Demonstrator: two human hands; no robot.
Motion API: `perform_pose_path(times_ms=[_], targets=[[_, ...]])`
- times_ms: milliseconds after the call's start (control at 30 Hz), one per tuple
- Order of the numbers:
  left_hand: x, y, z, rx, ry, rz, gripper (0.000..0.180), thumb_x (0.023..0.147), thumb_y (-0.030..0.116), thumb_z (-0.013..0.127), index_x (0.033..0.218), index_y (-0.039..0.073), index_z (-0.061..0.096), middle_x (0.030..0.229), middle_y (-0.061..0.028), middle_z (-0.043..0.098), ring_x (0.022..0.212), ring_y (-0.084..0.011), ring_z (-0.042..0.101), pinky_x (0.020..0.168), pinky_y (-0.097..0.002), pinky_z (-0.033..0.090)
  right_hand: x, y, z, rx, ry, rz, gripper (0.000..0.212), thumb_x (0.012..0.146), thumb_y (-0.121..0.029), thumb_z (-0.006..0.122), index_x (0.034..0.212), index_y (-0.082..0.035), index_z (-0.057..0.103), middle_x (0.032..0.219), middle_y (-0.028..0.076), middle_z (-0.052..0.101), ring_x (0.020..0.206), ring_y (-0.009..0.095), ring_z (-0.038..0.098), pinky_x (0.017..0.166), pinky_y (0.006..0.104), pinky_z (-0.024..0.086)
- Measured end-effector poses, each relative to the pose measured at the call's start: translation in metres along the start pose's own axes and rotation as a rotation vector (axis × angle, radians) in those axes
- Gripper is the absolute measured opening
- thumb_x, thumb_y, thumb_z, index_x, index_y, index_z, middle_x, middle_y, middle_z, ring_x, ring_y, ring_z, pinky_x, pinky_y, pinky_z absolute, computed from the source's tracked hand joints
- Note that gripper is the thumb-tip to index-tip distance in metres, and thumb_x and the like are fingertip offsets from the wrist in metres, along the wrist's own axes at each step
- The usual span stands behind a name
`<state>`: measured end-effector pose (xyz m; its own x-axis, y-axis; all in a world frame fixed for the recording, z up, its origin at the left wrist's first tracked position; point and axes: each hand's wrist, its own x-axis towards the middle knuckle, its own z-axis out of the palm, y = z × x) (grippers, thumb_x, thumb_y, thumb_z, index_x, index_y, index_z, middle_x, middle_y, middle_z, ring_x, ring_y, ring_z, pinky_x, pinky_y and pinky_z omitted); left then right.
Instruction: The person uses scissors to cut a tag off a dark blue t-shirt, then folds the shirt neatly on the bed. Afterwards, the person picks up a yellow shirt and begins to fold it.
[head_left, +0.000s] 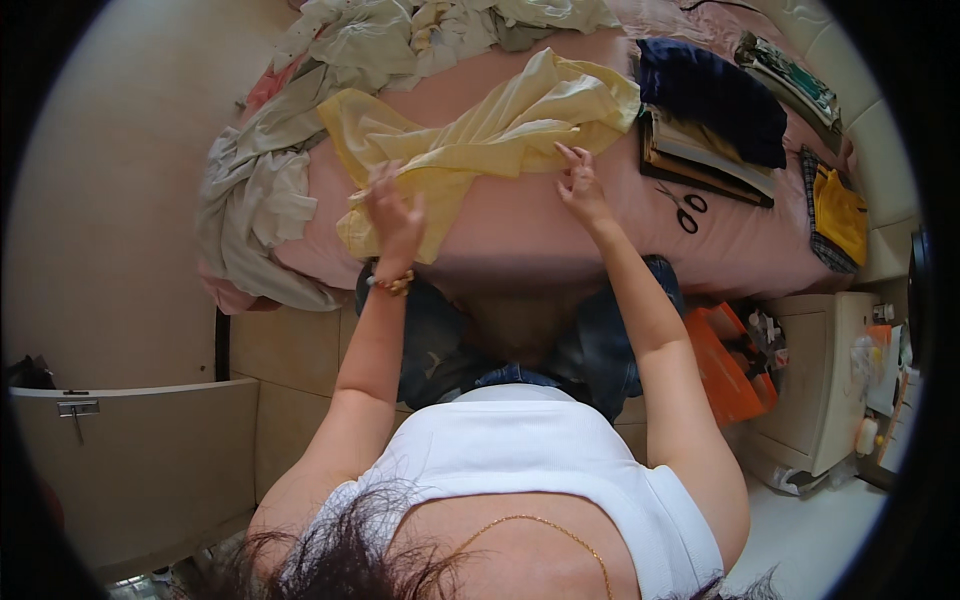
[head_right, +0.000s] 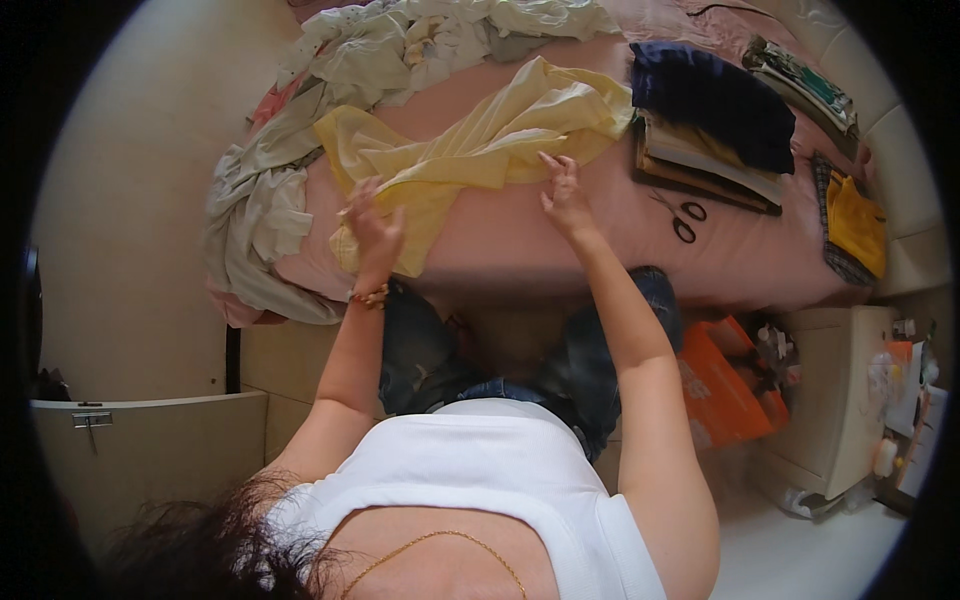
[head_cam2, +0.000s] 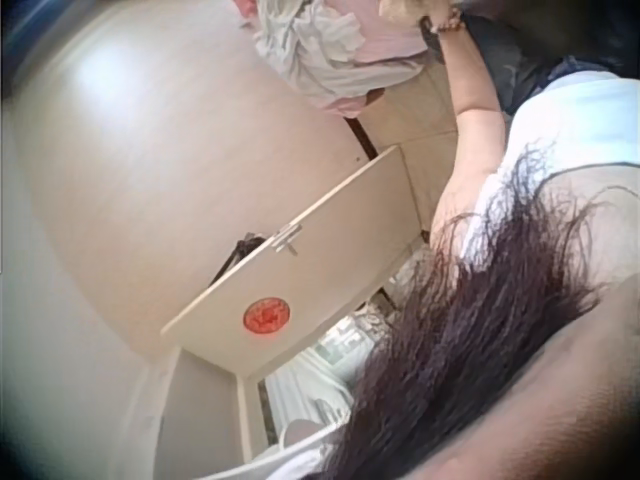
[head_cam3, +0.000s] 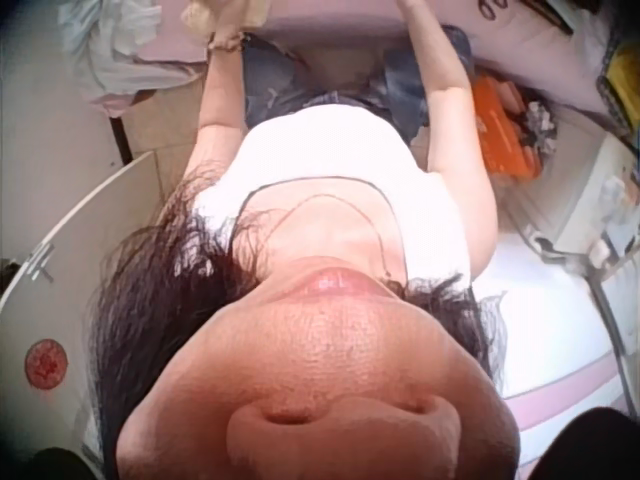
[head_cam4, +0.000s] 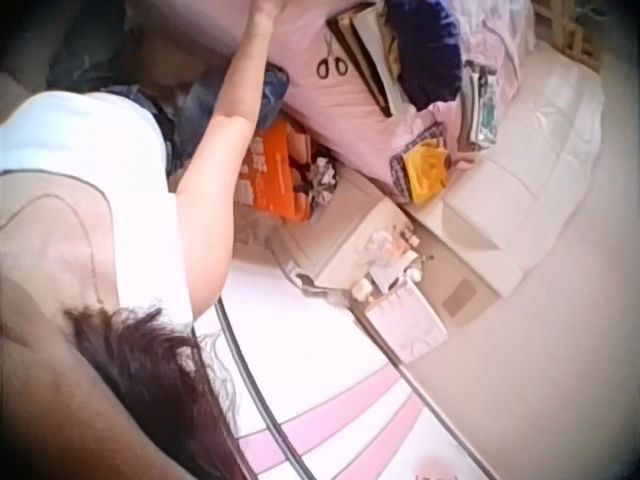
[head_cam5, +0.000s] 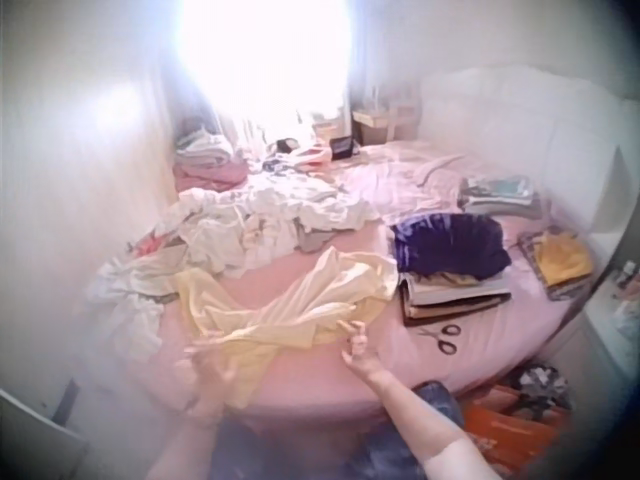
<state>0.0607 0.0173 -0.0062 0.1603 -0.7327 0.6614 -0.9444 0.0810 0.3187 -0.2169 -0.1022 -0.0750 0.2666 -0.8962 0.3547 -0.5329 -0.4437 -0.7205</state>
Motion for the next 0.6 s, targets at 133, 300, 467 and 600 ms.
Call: perform_pose_path(times_ms=[133, 300, 467, 600], targets=[[0.031, 0.046, 0.048, -0.070, -0.287, 0.159, 0.067, 0.068, 0.020, 0.074, 0.127, 0.010, 0.045, 0.128, -0.0106, 0.047, 0.123, -0.0293, 0.038, 0.101, -0.0435, 0.030, 0.016, 0.000, 0.020, 0.060, 0.075, -0.029, 0.056, 0.079, -0.002, 0.061, 0.130, -0.012, 0.042, 0.120, 0.014, 0.043, 0.089, 0.023, 0.060, 0.075, 0.0307, 0.052], [0.056, 0.071, 0.105, -0.046, -0.429, 0.143, 0.059, 0.067, 0.021, 0.075, 0.119, 0.008, 0.051, 0.118, -0.0082, 0.052, 0.115, -0.0276, 0.043, 0.099, -0.0403, 0.031, 0.011, 0.001, 0.013, 0.187, 0.118, -0.031, 0.050, 0.077, 0.000, 0.060, 0.125, -0.007, 0.045, 0.114, 0.016, 0.049, 0.088, 0.027, 0.061, 0.079, 0.0345, 0.051], [0.063, 0.052, 0.142, -0.253, -0.555, 0.055, 0.039, 0.076, 0.021, 0.069, 0.110, 0.008, 0.055, 0.094, -0.0021, 0.059, 0.086, -0.0156, 0.055, 0.076, -0.0307, 0.044, 0.000, 0.008, -0.014, 0.252, 0.090, 0.026, 0.050, 0.078, 0.000, 0.062, 0.124, -0.007, 0.046, 0.116, 0.014, 0.049, 0.090, 0.024, 0.061, 0.077, 0.0312, 0.051], [0.082, 0.075, 0.098, -1.046, -0.783, -0.404, 0.025, 0.086, 0.023, 0.062, 0.106, 0.008, 0.058, 0.087, 0.0017, 0.058, 0.071, -0.0053, 0.054, 0.060, -0.0202, 0.045, 0.007, -0.022, -0.034, 0.274, 0.355, -0.103, 0.050, 0.075, -0.004, 0.066, 0.122, -0.007, 0.049, 0.120, 0.014, 0.048, 0.097, 0.024, 0.057, 0.075, 0.0313, 0.051]])
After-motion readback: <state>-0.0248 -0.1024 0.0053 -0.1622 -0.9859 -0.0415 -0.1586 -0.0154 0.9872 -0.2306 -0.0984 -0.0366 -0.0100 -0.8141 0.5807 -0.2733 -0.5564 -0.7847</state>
